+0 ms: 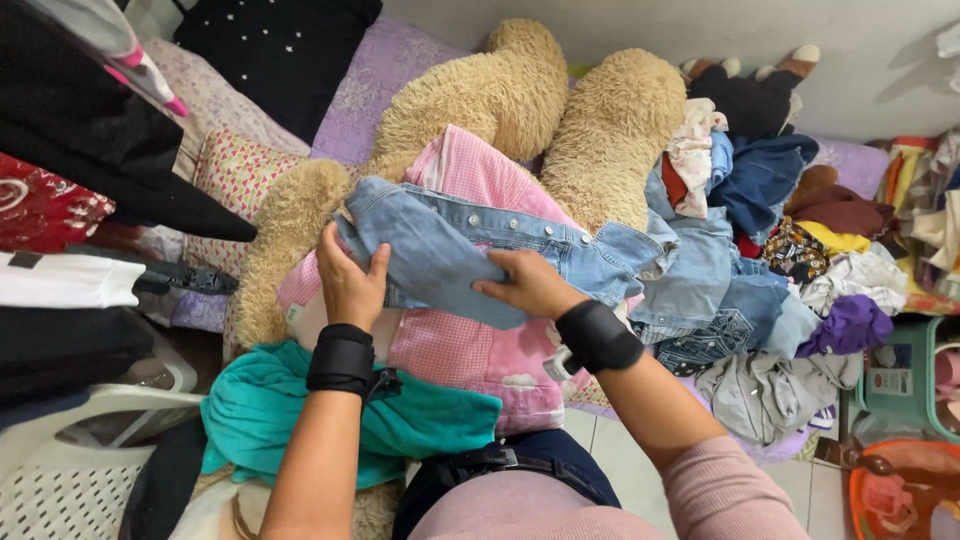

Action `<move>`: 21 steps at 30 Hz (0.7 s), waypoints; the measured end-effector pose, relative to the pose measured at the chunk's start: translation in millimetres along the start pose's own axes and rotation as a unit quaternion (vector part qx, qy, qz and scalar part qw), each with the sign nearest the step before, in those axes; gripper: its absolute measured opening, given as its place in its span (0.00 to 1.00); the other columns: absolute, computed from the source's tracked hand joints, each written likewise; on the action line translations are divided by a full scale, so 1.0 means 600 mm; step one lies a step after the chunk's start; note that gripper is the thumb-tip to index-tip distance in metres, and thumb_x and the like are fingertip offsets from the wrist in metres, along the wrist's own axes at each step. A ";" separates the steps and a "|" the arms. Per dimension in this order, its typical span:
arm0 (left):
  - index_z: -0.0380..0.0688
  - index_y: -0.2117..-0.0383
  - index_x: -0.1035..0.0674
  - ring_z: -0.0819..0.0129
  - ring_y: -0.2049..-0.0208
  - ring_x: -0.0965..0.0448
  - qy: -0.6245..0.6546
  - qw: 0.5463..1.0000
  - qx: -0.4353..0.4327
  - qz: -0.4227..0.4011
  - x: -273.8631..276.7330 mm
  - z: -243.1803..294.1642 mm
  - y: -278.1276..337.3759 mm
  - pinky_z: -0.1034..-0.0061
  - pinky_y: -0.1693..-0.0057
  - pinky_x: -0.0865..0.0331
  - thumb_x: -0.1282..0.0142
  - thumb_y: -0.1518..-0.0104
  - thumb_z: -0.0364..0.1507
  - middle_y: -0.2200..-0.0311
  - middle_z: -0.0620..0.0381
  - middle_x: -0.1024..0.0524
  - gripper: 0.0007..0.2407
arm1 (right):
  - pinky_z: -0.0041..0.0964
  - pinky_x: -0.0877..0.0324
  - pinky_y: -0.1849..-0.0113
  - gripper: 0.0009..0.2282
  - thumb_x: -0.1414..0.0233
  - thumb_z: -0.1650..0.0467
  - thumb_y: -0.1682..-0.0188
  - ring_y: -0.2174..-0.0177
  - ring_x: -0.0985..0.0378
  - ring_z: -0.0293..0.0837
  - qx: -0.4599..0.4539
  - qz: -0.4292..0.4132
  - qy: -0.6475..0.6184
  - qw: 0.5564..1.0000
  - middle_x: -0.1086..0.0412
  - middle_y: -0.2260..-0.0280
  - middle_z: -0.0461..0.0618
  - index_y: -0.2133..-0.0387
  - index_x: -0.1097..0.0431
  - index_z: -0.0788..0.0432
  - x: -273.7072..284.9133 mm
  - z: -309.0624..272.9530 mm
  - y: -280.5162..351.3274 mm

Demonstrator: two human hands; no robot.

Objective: Folding various items of clothing and organizing them on a shelf.

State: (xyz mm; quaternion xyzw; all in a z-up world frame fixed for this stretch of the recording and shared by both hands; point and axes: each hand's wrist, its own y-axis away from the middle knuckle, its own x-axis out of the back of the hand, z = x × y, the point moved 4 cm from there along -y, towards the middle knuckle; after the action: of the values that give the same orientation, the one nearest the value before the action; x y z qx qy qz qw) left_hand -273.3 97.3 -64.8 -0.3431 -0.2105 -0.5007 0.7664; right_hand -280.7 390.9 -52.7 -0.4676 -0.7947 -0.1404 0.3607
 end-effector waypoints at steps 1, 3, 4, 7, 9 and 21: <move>0.33 0.36 0.41 0.40 0.35 0.37 -0.002 1.000 0.002 0.000 0.005 0.010 0.005 0.55 0.31 0.42 0.39 0.42 0.45 0.37 0.33 0.38 0.36 | 0.46 0.33 0.57 0.18 0.37 0.57 0.52 0.59 0.25 0.55 0.001 -0.002 -0.002 1.000 0.29 0.64 0.55 0.62 0.27 0.58 0.009 -0.016 0.012; 0.40 0.27 0.45 0.40 0.26 0.53 0.015 0.987 -0.093 -0.133 -0.008 0.048 0.017 0.53 0.26 0.53 0.48 0.38 0.53 0.28 0.33 0.49 0.39 | 0.44 0.33 0.56 0.15 0.35 0.59 0.52 0.62 0.25 0.52 -0.030 -0.074 -0.005 0.997 0.31 0.70 0.52 0.64 0.27 0.57 0.021 -0.043 0.041; 0.40 0.27 0.45 0.40 0.26 0.53 0.014 0.986 -0.092 -0.135 -0.008 0.065 0.023 0.53 0.26 0.53 0.48 0.38 0.53 0.28 0.33 0.49 0.39 | 0.44 0.33 0.56 0.15 0.35 0.59 0.52 0.62 0.25 0.52 -0.032 -0.074 -0.006 0.997 0.31 0.70 0.52 0.64 0.27 0.57 0.029 -0.050 0.052; 0.41 0.27 0.46 0.38 0.27 0.51 0.088 0.931 -0.210 -0.286 -0.038 0.129 0.045 0.55 0.29 0.52 0.54 0.43 0.60 0.29 0.30 0.47 0.43 | 0.46 0.35 0.52 0.12 0.34 0.64 0.56 0.58 0.27 0.50 0.125 -0.007 -0.038 0.991 0.30 0.66 0.48 0.66 0.27 0.55 0.064 -0.094 0.084; 0.48 0.31 0.37 0.44 0.32 0.35 0.114 0.857 -0.188 -0.467 -0.083 0.146 0.071 0.60 0.31 0.41 0.56 0.44 0.62 0.35 0.38 0.32 0.39 | 0.48 0.38 0.54 0.12 0.33 0.65 0.61 0.57 0.30 0.51 0.195 0.047 -0.017 0.979 0.30 0.63 0.47 0.70 0.29 0.53 0.085 -0.121 0.109; 0.46 0.44 0.26 0.51 0.49 0.16 0.110 0.928 -0.027 -0.355 -0.120 0.061 -0.004 0.63 0.45 0.25 0.36 0.43 0.42 0.52 0.43 0.17 0.23 | 0.49 0.38 0.50 0.20 0.37 0.65 0.53 0.49 0.31 0.58 -0.012 0.281 0.063 0.958 0.32 0.50 0.57 0.50 0.31 0.58 0.105 -0.045 0.134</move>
State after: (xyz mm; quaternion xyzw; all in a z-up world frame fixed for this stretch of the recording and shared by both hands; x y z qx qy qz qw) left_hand -304.2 168.5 -87.4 -0.2086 -0.2194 -0.7803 0.5472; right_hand -220.3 458.4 1.3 -0.6667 -0.6049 -0.0726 0.4293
